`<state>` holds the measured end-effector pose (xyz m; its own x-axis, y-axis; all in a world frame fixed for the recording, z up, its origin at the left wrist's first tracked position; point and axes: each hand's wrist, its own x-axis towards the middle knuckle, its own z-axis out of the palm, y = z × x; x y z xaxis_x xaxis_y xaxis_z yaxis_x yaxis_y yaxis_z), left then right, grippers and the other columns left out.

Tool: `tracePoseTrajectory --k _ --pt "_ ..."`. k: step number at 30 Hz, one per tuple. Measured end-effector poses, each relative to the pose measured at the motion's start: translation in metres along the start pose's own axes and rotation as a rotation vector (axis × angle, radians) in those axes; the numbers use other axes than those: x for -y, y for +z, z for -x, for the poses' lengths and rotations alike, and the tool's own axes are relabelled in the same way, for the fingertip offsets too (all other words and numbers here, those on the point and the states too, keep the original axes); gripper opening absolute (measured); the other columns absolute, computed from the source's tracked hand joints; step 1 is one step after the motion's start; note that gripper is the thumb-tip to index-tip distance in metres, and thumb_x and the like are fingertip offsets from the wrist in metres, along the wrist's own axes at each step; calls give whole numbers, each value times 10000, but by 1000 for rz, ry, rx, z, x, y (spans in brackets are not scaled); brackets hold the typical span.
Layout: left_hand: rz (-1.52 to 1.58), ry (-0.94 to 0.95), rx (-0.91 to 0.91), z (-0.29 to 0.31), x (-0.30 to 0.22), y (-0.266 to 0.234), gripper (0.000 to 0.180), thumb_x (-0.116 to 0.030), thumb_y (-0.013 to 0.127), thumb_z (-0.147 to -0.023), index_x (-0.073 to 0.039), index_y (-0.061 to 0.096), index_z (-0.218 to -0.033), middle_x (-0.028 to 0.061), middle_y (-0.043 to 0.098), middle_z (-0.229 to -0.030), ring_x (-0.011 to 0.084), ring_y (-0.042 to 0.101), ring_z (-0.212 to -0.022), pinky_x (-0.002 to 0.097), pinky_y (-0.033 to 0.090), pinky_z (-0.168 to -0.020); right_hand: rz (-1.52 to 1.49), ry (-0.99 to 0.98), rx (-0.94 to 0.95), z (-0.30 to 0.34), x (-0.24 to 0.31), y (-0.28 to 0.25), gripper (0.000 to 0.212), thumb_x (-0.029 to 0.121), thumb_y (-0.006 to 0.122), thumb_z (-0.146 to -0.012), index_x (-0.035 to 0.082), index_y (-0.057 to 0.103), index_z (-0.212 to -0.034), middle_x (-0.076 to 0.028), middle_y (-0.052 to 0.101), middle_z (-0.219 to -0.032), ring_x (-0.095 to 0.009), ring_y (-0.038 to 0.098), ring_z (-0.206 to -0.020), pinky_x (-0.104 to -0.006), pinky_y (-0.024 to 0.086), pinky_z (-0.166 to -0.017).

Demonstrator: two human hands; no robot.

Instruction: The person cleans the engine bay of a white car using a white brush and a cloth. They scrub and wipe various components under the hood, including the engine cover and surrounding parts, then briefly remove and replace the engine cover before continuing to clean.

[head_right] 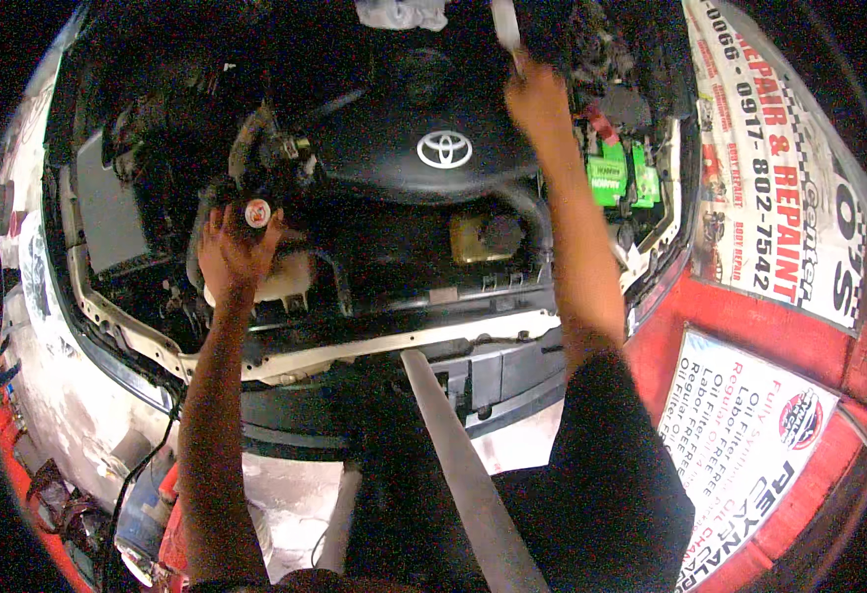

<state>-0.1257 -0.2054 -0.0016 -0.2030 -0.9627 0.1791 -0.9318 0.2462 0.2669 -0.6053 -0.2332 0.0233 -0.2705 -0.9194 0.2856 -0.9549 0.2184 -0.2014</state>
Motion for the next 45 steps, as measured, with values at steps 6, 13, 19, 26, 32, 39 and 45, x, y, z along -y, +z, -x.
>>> tracePoseTrajectory --k 6,13,19,26,32,39,45 --pt "66 -65 47 3 1 -15 688 -629 744 -821 -25 682 -1143 218 681 -1190 428 648 -1111 533 520 -897 -174 135 107 70 27 -35 528 94 621 -912 179 630 -1432 -303 683 -1182 -463 699 -985 -555 588 -810" --pt "61 15 -25 -9 -6 -3 638 -650 727 -795 -68 694 -1055 135 668 -1090 358 651 -1039 493 505 -843 93 135 115 -211 -50 20 585 306 499 -958 173 525 -1527 -260 709 -1162 -402 732 -896 -509 571 -856" --pt "38 -69 -14 2 11 -6 638 -655 727 -790 -63 689 -1023 133 663 -1086 354 651 -1038 488 505 -842 -8 -99 -65 -40 10 9 478 175 620 -910 109 653 -1382 -298 691 -1203 -488 689 -1067 -562 539 -977" --pt "45 7 -7 -13 -10 -4 637 -645 732 -791 -69 698 -1061 125 666 -1100 344 646 -1051 478 502 -847 312 -30 -95 -155 -62 16 435 280 599 -965 161 646 -1381 -183 746 -1113 -373 733 -983 -521 587 -842" --pt "38 -10 -48 -3 0 -2 651 -638 749 -776 -78 704 -1107 130 666 -1112 349 641 -1070 483 499 -861 -182 333 254 -231 -47 30 541 264 540 -983 185 554 -1518 -126 732 -978 -262 692 -725 -460 586 -682" --pt "60 -54 36 -7 -1 -6 719 -647 751 -775 -43 683 -1158 165 658 -1174 387 631 -1120 510 493 -912 129 169 239 -210 -105 46 467 276 578 -980 114 624 -1416 -169 741 -1140 -340 738 -834 -464 596 -716" --pt "29 -53 37 -5 1 -6 655 -642 745 -783 -72 694 -1101 129 663 -1126 350 640 -1081 491 499 -861 197 -40 163 -191 -31 40 431 329 598 -970 195 657 -1375 -227 719 -1193 -371 739 -862 -495 592 -817"
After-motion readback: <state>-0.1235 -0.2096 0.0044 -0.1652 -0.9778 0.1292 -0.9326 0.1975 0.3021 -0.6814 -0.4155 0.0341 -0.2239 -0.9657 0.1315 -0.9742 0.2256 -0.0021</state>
